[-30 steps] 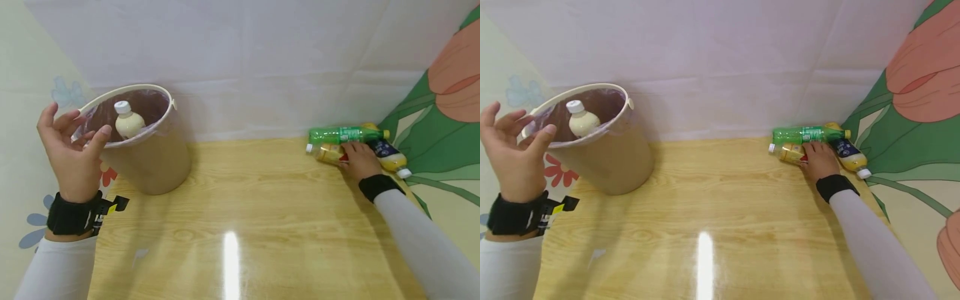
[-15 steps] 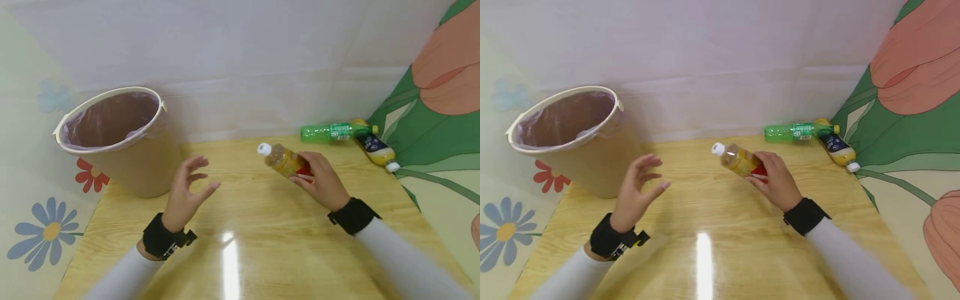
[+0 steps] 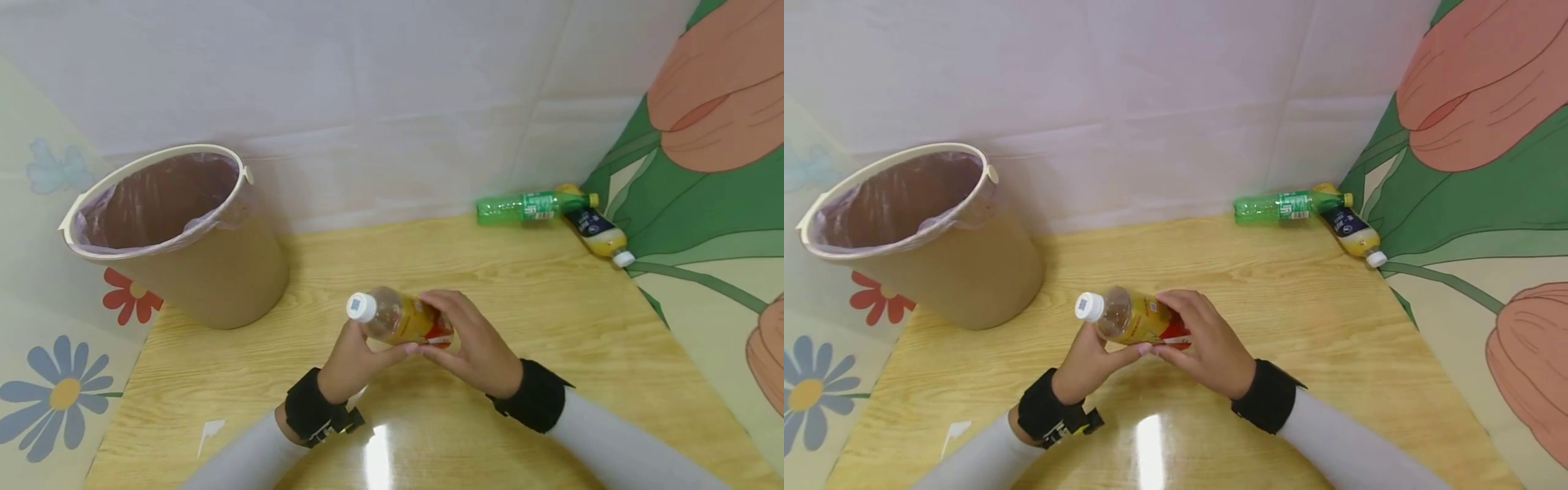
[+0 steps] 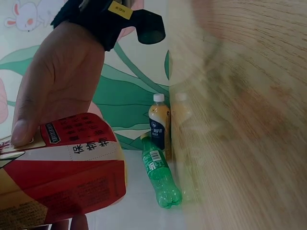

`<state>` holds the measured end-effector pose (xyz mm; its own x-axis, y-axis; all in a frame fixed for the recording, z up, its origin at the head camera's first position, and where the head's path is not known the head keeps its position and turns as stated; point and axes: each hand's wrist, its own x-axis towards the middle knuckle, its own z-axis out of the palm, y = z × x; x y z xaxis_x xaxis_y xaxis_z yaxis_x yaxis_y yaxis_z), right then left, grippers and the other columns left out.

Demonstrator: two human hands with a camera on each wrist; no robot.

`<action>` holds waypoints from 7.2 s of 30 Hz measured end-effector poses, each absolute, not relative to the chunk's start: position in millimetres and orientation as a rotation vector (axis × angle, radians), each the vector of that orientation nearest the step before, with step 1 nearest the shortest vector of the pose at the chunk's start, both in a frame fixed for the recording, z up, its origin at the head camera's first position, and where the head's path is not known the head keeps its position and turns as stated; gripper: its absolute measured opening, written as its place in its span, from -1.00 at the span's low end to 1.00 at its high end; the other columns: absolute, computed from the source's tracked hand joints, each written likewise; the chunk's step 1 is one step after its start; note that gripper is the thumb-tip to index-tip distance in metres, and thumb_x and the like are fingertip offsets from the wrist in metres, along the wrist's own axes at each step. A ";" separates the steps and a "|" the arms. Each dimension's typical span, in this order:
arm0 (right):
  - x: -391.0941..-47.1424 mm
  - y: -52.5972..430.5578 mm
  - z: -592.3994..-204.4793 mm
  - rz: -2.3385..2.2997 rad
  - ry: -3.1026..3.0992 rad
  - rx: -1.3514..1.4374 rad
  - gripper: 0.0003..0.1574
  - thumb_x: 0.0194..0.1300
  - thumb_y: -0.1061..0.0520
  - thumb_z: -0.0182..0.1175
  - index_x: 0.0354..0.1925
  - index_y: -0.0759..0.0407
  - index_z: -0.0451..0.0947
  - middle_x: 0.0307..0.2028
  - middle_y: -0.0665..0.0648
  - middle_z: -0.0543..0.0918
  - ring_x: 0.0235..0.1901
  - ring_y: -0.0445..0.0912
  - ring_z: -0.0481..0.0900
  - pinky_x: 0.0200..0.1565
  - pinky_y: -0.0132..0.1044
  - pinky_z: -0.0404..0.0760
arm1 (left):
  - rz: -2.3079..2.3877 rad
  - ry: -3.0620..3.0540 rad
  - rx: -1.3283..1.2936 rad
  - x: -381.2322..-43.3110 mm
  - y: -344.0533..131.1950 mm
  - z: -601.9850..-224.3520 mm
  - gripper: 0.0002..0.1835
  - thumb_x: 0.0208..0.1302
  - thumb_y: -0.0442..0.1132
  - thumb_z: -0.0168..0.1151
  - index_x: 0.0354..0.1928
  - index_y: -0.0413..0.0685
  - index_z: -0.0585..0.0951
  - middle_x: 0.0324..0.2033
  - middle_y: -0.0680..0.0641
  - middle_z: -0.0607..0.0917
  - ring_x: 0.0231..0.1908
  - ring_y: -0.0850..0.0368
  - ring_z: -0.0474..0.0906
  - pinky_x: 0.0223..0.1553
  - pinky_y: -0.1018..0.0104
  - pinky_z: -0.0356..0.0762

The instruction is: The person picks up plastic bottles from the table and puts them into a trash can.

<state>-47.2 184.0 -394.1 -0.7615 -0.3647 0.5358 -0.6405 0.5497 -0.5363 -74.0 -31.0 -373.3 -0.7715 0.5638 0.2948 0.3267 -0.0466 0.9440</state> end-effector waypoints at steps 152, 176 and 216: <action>-111.5 515.9 -453.5 0.474 -2.730 -0.445 -0.22 0.23 0.12 0.24 0.15 0.66 0.17 -0.10 0.76 0.27 -0.19 0.57 0.28 -0.25 0.35 0.29 | 2.884 2.491 0.456 -148.9 -206.0 -257.8 -0.11 -0.04 -0.47 0.41 0.35 0.00 0.22 0.19 -0.11 0.45 0.25 -0.02 0.34 0.30 0.29 0.39; -58.0 256.8 -392.1 0.890 -2.488 0.422 -0.02 0.15 0.21 0.38 0.44 0.10 0.14 0.26 0.22 0.37 0.14 -0.01 0.43 0.04 -0.02 0.59 | 2.061 2.180 0.977 -100.4 -47.5 -379.6 -0.29 0.16 -0.42 0.33 0.34 -0.02 0.29 0.23 -0.07 0.46 0.22 -0.03 0.46 0.14 0.20 0.57; -32.1 223.4 -419.4 1.033 -2.561 0.474 -0.23 0.33 0.13 0.22 0.42 -0.04 0.16 0.30 0.07 0.33 0.25 -0.10 0.35 0.22 -0.25 0.42 | 2.839 1.842 0.922 -136.3 -72.7 -298.9 -0.41 0.03 -0.66 0.24 0.13 -0.11 0.43 -0.10 -0.03 0.63 -0.11 0.16 0.58 -0.02 0.36 0.61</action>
<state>-32.1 223.4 -419.4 -0.8871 -0.1779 0.4259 -0.4235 0.6804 -0.5981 -136.3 -72.7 -298.9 -0.8000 -0.0228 0.5995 0.5568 -0.4004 0.7278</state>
